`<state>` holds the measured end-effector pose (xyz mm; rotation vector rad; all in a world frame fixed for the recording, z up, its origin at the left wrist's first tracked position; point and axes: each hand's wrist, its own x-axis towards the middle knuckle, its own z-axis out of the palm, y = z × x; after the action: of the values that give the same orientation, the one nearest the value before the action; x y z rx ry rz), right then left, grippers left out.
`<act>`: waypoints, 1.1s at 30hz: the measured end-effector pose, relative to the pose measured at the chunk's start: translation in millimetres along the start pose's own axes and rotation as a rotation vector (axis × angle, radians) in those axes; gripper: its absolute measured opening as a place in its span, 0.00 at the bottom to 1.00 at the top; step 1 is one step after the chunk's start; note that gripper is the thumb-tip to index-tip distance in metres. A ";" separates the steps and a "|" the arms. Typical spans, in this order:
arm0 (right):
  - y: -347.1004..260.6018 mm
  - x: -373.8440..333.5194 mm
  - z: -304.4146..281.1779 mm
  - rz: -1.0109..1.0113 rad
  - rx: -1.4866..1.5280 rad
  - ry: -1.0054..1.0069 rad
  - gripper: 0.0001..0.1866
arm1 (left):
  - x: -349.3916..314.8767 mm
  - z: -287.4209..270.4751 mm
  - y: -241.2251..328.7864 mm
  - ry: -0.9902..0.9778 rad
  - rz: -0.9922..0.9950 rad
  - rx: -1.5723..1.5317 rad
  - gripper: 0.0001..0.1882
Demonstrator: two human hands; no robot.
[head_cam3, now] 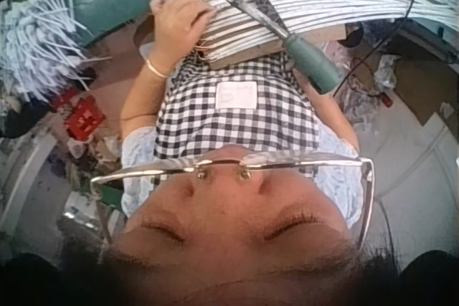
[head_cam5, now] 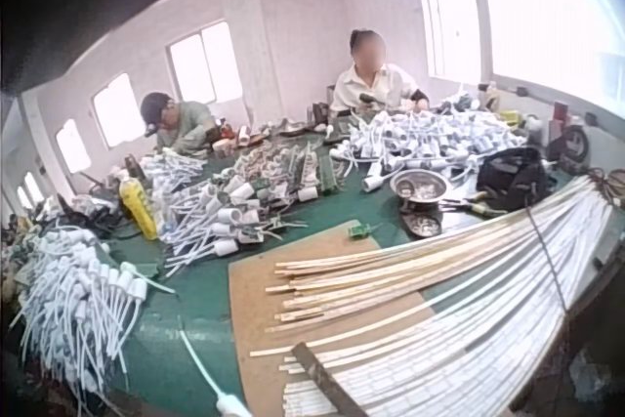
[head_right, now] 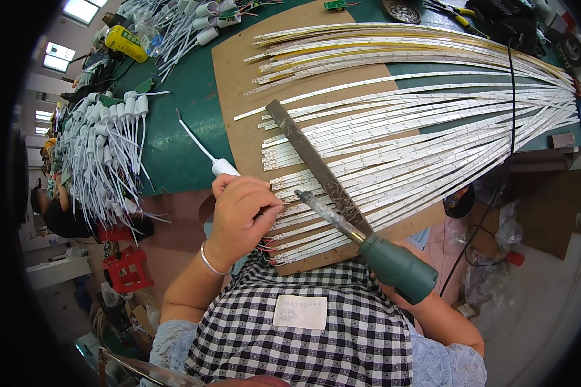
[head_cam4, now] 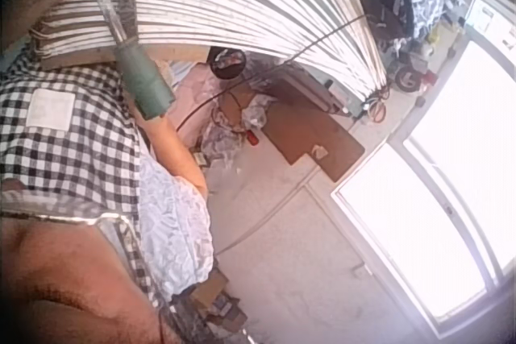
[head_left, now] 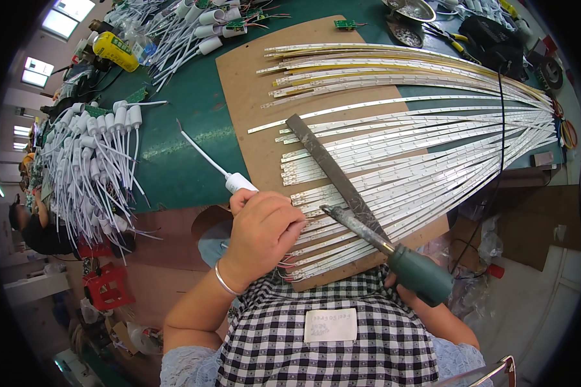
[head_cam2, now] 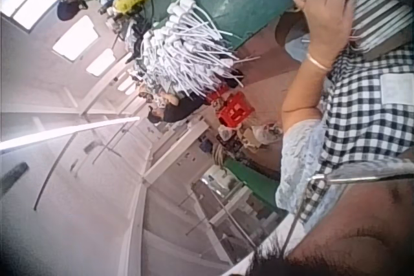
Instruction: The person uses a soldering iron to attach wires to LED strip segments on a workbench. They repeatedly pick up a white wire connector, position it on the strip, and apply heat to secure the connection. The person works methodically through a batch of LED strips laid out on a green mat.
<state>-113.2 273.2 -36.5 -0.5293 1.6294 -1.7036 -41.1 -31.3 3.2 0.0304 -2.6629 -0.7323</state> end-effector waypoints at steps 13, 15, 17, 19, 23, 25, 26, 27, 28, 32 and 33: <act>-14.8 16.3 9.6 -0.247 -0.360 0.007 0.18 | 1.1 13.5 3.2 0.056 0.051 0.160 0.11; -10.4 15.3 9.3 -0.210 -0.346 0.008 0.20 | 1.5 14.4 2.2 0.056 0.055 0.161 0.11; -16.4 17.9 9.6 -0.191 -0.363 -0.016 0.21 | 0.8 13.7 2.4 0.055 0.052 0.166 0.11; -20.2 19.9 10.1 -0.199 -0.379 -0.032 0.22 | -0.6 12.5 2.4 0.030 0.044 0.175 0.11; -15.5 20.1 5.7 -0.273 -0.463 -0.065 0.21 | -0.1 12.3 1.2 0.016 0.046 0.161 0.10; -15.2 22.1 4.3 -0.330 -0.541 -0.089 0.20 | 0.6 11.8 1.1 0.009 0.048 0.159 0.10; -18.0 25.9 5.0 -0.364 -0.577 -0.096 0.19 | 0.6 11.7 1.4 0.006 0.048 0.160 0.10; -19.0 24.9 5.0 -0.321 -0.553 -0.089 0.19 | 0.4 11.8 1.5 0.006 0.049 0.160 0.10; -20.6 24.3 5.5 -0.278 -0.532 -0.082 0.19 | 0.1 11.7 1.2 0.007 0.049 0.158 0.10; -29.1 12.5 5.4 -0.016 -0.195 -0.004 0.18 | -0.6 12.9 0.1 0.006 0.052 0.160 0.10; -31.3 11.9 5.1 -0.005 -0.108 0.013 0.17 | -0.1 13.6 0.3 0.023 0.054 0.160 0.10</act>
<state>-124.1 259.6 -7.4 -0.5762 1.7383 -1.6323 -46.0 -24.4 -7.4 0.0087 -2.6826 -0.4982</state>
